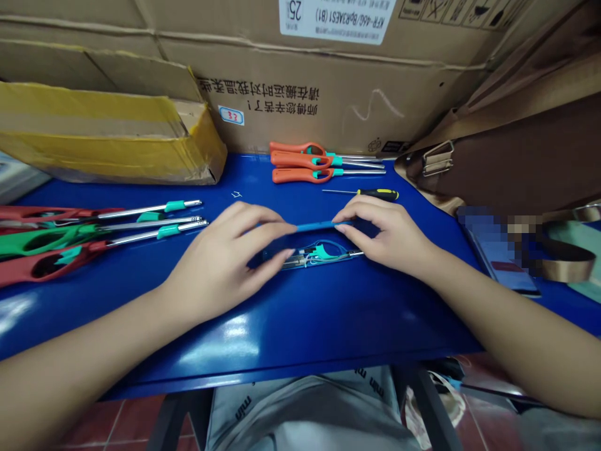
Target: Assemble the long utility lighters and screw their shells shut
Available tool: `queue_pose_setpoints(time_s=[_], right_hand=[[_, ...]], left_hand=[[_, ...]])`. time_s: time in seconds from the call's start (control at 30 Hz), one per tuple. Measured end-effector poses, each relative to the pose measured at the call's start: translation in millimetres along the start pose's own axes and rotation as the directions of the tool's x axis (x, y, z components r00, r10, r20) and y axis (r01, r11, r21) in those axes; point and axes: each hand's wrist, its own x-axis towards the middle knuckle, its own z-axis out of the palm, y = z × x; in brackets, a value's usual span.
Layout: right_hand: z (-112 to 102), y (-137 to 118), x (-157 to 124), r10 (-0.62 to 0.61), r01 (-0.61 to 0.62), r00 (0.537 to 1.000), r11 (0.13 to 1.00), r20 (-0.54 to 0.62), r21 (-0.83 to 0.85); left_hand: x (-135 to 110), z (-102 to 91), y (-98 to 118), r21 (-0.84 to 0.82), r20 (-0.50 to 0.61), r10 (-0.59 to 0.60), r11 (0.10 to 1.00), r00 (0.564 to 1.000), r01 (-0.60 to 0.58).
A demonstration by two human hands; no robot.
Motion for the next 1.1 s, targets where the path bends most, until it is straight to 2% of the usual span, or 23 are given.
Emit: queue_pose_setpoints(time_s=[0.13, 0.23, 0.3, 0.4, 0.47, 0.63, 0.9, 1.1], right_hand=[[1.1, 6.9, -0.6, -0.033, 0.036, 0.993, 0.999, 0.112, -0.030], [-1.6, 2.2, -0.7, -0.073, 0.077, 0.989, 0.997, 0.127, -0.027], [-5.2, -2.3, -0.8, -0.089, 0.092, 0.986, 0.996, 0.144, -0.014], [-10.1, -6.2, -1.7, -0.088, 0.095, 0.962, 0.995, 0.260, -0.014], [-11.6, -6.3, -2.8, -0.089, 0.099, 0.950, 0.995, 0.298, -0.016], [-12.2, -6.7, -4.7, -0.118, 0.129, 0.939, 0.992, 0.324, -0.011], [-11.9, -14.7, -3.8, -0.076, 0.109, 0.925, 0.992, 0.371, -0.069], [-13.7, -21.9, -5.9, -0.030, 0.074, 0.936, 0.991, 0.352, -0.112]], left_hand=[[-6.0, 8.3, 4.7, -0.105, 0.188, 0.080, 0.993, 0.979, -0.061], [-10.5, 14.4, 5.3, -0.095, 0.243, 0.102, 0.992, 0.965, -0.081], [-12.5, 17.1, 5.1, -0.082, 0.245, 0.108, 0.992, 0.963, -0.091], [-13.8, 19.3, 5.5, -0.067, 0.251, 0.123, 0.992, 0.960, -0.109], [-13.6, 20.1, 6.1, -0.062, 0.252, 0.134, 0.991, 0.958, -0.122], [-12.0, 20.3, 7.0, -0.064, 0.251, 0.143, 0.989, 0.957, -0.131], [-13.6, 20.1, 5.9, -0.062, 0.256, 0.151, 0.988, 0.955, -0.140], [-12.7, 20.1, 5.3, -0.046, 0.259, 0.159, 0.987, 0.953, -0.152]])
